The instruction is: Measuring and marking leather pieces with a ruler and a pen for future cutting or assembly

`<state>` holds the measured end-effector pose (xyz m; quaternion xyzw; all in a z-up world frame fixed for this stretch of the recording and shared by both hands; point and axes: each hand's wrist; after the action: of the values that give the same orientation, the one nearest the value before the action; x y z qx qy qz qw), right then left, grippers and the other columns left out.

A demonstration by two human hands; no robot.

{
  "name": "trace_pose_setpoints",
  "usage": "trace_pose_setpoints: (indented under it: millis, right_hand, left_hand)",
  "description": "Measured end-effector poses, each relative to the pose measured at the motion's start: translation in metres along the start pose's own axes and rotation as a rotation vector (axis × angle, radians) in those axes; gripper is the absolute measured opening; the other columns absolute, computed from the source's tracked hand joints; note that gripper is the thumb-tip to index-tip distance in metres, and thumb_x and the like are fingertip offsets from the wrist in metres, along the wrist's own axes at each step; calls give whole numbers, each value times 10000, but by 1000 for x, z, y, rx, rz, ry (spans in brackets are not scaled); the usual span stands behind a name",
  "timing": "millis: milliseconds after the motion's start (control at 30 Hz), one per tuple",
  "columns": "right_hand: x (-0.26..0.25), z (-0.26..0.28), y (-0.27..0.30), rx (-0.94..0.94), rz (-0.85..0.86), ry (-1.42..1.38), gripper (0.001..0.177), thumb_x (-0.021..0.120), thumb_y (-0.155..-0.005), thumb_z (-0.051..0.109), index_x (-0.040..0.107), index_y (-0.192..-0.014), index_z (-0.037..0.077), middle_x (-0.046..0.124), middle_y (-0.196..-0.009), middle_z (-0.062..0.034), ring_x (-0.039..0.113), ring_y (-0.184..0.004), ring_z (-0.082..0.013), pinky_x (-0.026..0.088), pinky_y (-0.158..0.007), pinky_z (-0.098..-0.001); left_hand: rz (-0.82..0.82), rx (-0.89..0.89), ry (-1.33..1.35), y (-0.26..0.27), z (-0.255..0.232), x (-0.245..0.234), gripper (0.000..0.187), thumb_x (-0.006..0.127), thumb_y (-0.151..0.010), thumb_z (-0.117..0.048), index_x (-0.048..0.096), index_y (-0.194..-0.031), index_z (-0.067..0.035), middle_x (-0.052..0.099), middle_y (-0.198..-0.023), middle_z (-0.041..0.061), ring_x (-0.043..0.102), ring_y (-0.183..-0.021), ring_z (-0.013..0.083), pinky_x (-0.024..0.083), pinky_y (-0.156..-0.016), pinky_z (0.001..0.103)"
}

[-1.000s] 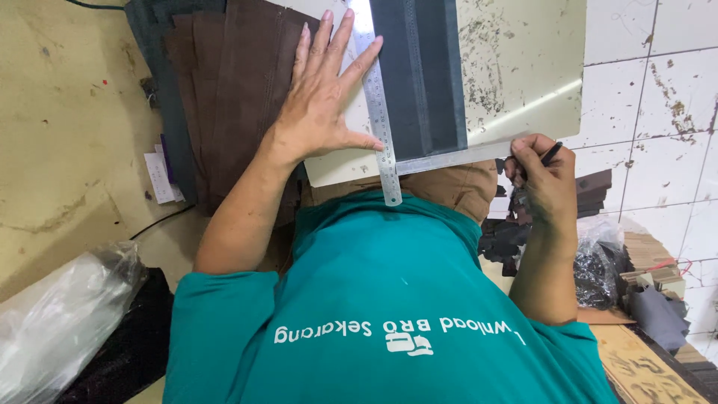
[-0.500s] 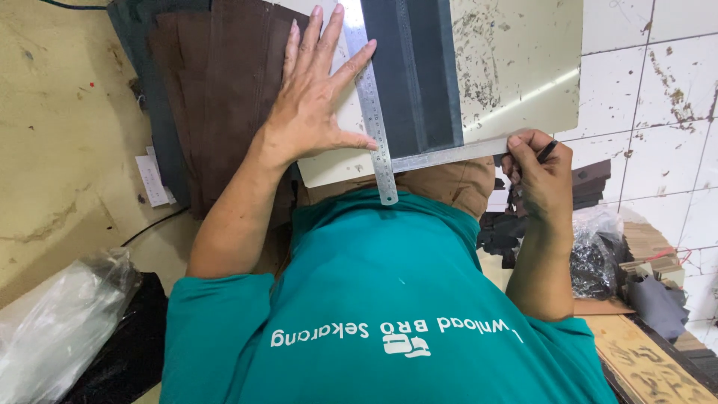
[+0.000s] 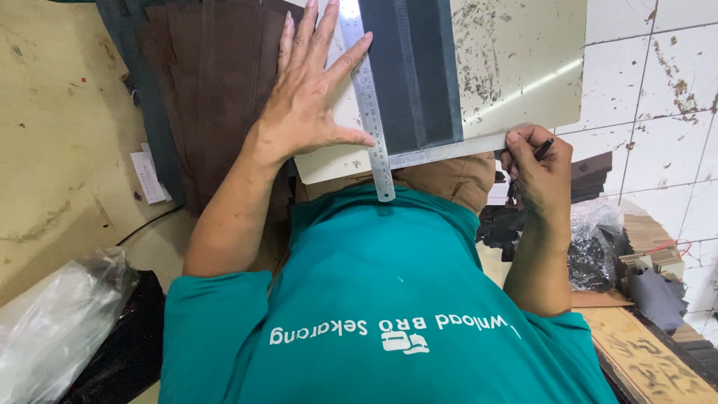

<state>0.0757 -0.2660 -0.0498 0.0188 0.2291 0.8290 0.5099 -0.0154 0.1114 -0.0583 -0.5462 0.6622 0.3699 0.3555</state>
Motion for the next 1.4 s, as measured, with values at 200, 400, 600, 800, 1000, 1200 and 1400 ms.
trace_pose_setpoints:
  millis: [200, 400, 600, 800, 1000, 1200, 1400]
  right_hand:
    - [-1, -3, -1, -8, -6, -4, 196, 613, -1125, 180, 637, -959, 79, 560, -676, -12, 422, -538, -33, 346, -522, -168]
    - [0, -4, -1, -1, -28, 21, 194, 614, -1121, 171, 644, -952, 81, 562, -664, -15, 416, -530, -36, 329, -521, -175]
    - [0, -4, -2, 9, -40, 19, 188, 625, -1118, 178, 650, -961, 77, 562, -659, -20, 432, -532, -41, 331, -514, -176]
    - [-4, -12, -4, -2, -24, 22, 187, 630, -1123, 182, 647, -972, 74, 565, -655, -32, 433, -523, -48, 333, -504, -187]
    - [-3, -10, -4, -15, -22, 3, 181, 637, -1120, 180, 660, -982, 64, 549, -650, -28, 437, -538, -50, 346, -531, -185]
    - [-1, -3, -2, -14, -13, 32, 180, 620, -1125, 180, 653, -984, 73, 548, -651, -16, 416, -530, -41, 329, -514, -182]
    - [-1, -1, -1, -11, -12, 27, 171, 625, -1125, 181, 659, -992, 80, 557, -654, 2, 437, -537, -22, 357, -530, -168]
  left_hand:
    - [-4, 12, -5, 0, 2, 1, 1400, 968, -760, -930, 243, -1737, -236, -45, -1713, 206, -44, -1610, 453, -4, -1322, 702]
    - [-6, 2, -2, 1, 2, 2, 1396, 990, -770, -915, 242, -1736, -239, -41, -1715, 200, -42, -1613, 442, -11, -1325, 698]
    - [-3, -2, -15, 0, 1, 1, 1386, 916, -767, -972, 245, -1732, -239, -24, -1712, 217, -19, -1612, 456, 1, -1317, 699]
    - [1, 3, -36, 0, 1, 1, 1378, 920, -789, -968, 235, -1731, -232, -15, -1711, 217, -16, -1610, 452, 5, -1320, 695]
    - [4, 2, -60, 1, 3, 4, 1378, 866, -812, -1022, 213, -1739, -240, -35, -1714, 215, -25, -1616, 451, 5, -1328, 690]
    - [0, 0, -43, 0, 2, 3, 1410, 936, -777, -981, 222, -1736, -234, -35, -1712, 220, -23, -1615, 454, 9, -1322, 706]
    - [2, -3, -35, 0, 1, 2, 1415, 951, -764, -964, 227, -1736, -234, -33, -1714, 213, -21, -1616, 452, 6, -1323, 702]
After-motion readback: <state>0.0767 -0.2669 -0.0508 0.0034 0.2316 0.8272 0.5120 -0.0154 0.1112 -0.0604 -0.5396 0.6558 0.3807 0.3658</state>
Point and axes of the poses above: each hand's wrist, its own y-axis away from the middle knuckle, its own x-axis out of the palm, z = x × y
